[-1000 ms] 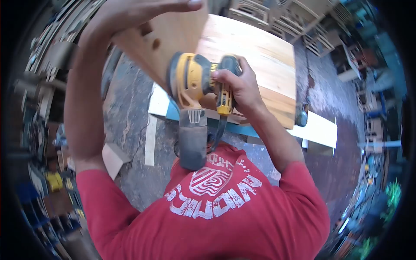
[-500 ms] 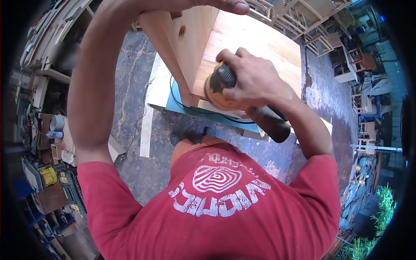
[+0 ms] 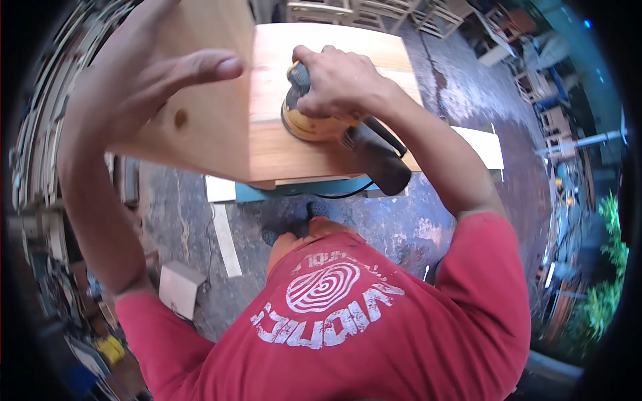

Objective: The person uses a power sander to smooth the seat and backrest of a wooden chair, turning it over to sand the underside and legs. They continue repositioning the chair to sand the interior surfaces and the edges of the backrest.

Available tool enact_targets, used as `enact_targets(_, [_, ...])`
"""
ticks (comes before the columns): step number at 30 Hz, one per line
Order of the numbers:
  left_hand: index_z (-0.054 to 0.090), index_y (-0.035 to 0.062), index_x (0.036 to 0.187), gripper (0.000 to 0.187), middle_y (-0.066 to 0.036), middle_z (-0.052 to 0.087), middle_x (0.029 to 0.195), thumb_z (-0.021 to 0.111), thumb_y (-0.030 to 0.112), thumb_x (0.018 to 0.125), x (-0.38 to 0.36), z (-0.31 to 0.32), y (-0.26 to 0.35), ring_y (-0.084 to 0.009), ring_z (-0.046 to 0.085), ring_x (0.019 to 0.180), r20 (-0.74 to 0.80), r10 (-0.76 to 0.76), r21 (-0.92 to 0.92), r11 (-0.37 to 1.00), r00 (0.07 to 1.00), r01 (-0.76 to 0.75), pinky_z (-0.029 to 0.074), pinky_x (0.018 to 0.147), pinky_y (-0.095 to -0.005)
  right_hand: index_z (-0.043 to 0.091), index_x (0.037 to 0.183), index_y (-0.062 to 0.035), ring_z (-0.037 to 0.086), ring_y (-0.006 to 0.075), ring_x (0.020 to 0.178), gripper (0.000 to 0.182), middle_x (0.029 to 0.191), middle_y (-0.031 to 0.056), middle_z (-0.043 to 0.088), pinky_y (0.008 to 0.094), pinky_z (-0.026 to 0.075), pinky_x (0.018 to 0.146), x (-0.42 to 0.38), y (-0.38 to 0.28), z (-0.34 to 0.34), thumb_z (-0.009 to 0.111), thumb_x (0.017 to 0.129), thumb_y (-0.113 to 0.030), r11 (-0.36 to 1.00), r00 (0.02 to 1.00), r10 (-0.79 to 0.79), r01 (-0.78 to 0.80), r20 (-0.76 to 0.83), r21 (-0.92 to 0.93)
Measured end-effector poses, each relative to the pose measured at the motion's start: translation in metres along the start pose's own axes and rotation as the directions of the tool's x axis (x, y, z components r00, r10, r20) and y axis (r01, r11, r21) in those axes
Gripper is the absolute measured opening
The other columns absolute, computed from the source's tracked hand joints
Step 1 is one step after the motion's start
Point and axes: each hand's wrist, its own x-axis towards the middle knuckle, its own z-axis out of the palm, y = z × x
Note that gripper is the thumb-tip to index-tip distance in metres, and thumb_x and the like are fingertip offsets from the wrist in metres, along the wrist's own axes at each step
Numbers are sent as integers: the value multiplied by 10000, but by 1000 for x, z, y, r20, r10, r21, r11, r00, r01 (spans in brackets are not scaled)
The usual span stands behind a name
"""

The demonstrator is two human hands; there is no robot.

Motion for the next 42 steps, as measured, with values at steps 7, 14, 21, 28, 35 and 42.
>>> enact_targets(7, [452, 99, 1543, 1124, -223, 551, 1453, 883, 646, 660, -6, -3, 1, -360, 527, 1366, 52, -177, -96, 979, 983, 181, 411, 1157, -447, 547, 1347, -55, 700, 380, 1059, 795, 1153, 239, 701, 453, 563, 901, -25, 111, 2, 751, 636, -344, 935, 934, 352, -350, -54, 52])
enact_targets(14, [454, 93, 1544, 1120, -217, 503, 1504, 913, 585, 648, -3, 1, 15, -350, 520, 1372, -12, -163, -139, 977, 987, 160, 412, 1150, -441, 575, 1322, -115, 689, 424, 1054, 674, 1123, 243, 654, 491, 546, 947, -90, 89, 11, 744, 704, -325, 926, 922, 378, -378, -82, 19])
enact_targets(21, [438, 49, 1554, 1204, -212, 463, 1565, 876, 662, 616, 2, -4, 11, -351, 465, 1442, 42, -115, -51, 992, 992, 117, 363, 1190, -445, 585, 1380, -142, 667, 411, 1146, 688, 1235, 242, 674, 490, 526, 1004, 47, 91, -11, 726, 730, -316, 960, 951, 277, -269, -139, 75])
enact_targets(28, [432, 39, 1552, 1212, -206, 467, 1562, 881, 651, 607, -1, -5, 7, -353, 441, 1459, 54, -59, -41, 997, 997, 62, 331, 1210, -448, 486, 1520, -186, 645, 348, 1246, 868, 1371, 177, 655, 482, 534, 1026, 174, 132, -21, 790, 741, -420, 966, 949, 246, -258, -196, -33])
enact_targets(35, [432, 4, 1540, 1206, -208, 454, 1571, 863, 673, 634, 5, -11, 12, -355, 361, 1513, 131, -57, 71, 996, 990, 48, 297, 1223, -454, 508, 1500, -158, 661, 335, 1221, 861, 1343, 163, 673, 484, 540, 1009, 174, 84, -28, 783, 720, -396, 995, 984, 75, -84, -159, -50])
enact_targets(42, [446, 22, 1536, 1205, -177, 458, 1578, 858, 684, 617, 1, -9, 11, -369, 348, 1519, 65, -133, 15, 991, 989, 133, 277, 1236, -469, 588, 1377, -163, 671, 299, 1214, 704, 1318, 108, 693, 455, 538, 1001, 243, 72, -36, 755, 742, -418, 992, 983, 82, -97, -162, -84])
